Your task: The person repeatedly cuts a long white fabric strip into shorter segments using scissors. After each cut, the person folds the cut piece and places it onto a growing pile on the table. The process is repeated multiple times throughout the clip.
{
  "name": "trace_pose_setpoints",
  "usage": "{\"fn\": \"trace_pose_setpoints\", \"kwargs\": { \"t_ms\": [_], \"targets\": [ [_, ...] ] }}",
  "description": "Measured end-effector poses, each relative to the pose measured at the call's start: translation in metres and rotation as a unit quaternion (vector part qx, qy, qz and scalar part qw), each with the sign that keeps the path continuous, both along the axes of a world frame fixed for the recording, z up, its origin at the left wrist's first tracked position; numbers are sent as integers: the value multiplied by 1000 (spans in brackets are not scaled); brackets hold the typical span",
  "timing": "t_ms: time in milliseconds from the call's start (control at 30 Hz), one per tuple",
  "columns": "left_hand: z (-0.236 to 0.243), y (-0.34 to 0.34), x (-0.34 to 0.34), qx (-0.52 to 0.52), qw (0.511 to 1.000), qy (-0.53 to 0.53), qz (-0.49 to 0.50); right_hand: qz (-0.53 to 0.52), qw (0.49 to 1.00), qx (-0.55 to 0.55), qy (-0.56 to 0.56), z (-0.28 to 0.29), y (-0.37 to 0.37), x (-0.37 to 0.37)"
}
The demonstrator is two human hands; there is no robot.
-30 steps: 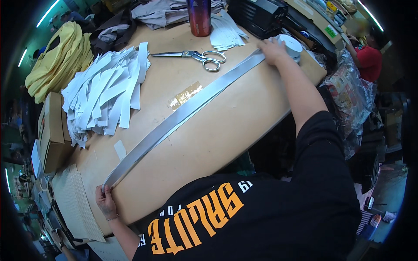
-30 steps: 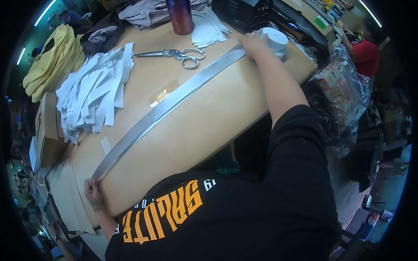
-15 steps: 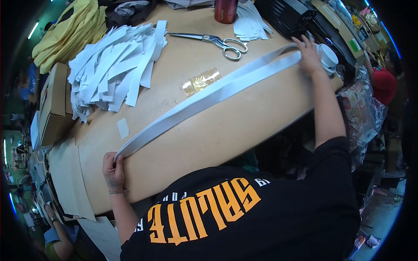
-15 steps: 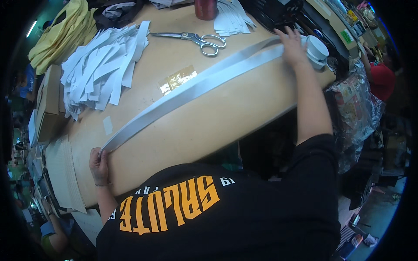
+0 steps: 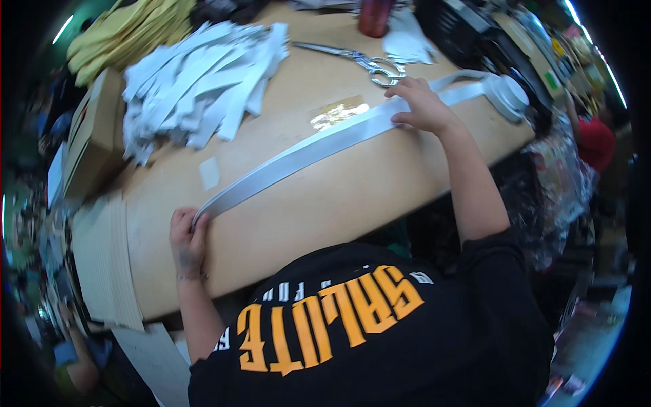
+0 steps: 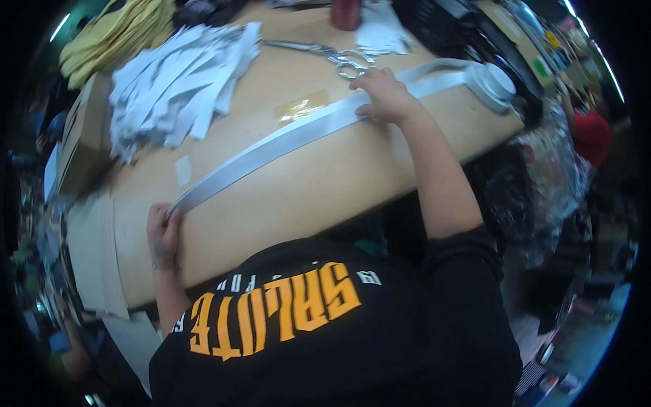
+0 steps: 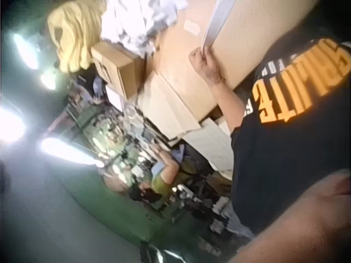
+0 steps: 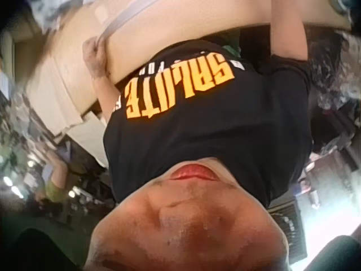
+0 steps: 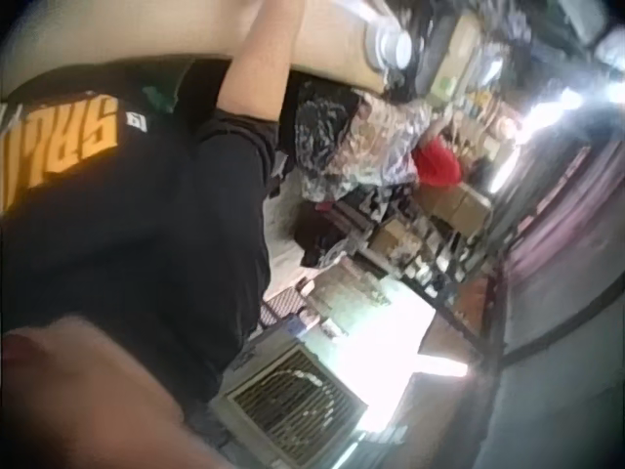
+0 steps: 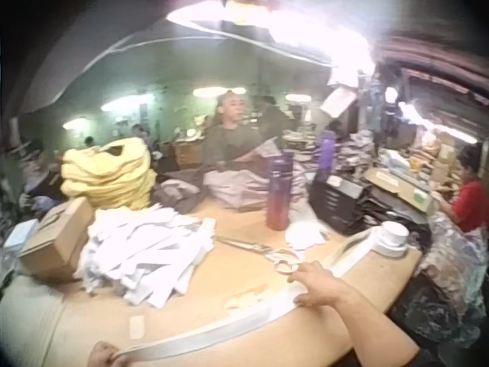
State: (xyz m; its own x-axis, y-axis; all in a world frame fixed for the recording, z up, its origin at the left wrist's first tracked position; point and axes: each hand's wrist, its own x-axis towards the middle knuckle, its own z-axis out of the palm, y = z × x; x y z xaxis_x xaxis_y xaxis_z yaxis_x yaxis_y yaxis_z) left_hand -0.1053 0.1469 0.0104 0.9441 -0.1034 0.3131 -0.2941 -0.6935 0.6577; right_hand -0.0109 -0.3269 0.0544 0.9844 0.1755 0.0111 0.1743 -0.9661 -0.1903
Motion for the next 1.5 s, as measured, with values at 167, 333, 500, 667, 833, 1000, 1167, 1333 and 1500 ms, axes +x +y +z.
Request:
{"fn": "trace_pose_setpoints", "kwargs": {
  "t_ms": [167,333,500,667,833,1000,1167,1333,1500],
  "targets": [
    [-5,5,0,-38,999,-13,-11,252,958,116,-69,-6,103,-12],
    [4,2,-3,-7,998,-58,-26,327,923,186,-81,-20,218,-33],
    [27,-16,1,-163,986,5,-40,299,902,311,-11,-14,257,-37],
    [40,-46,13,-418,900,122,-10,148,840,492,174,-3,245,-33],
    [37,-57,21,-445,888,118,14,121,823,528,168,5,245,-36],
    [35,-60,20,-449,885,119,35,122,812,545,167,0,247,-35],
    [36,-62,18,-469,874,116,50,123,803,557,172,-1,248,-33],
    [38,-64,19,-456,881,125,34,136,831,523,131,2,246,-35],
    [37,-46,14,-342,939,30,16,224,868,408,172,11,250,-33]
  ]
}}
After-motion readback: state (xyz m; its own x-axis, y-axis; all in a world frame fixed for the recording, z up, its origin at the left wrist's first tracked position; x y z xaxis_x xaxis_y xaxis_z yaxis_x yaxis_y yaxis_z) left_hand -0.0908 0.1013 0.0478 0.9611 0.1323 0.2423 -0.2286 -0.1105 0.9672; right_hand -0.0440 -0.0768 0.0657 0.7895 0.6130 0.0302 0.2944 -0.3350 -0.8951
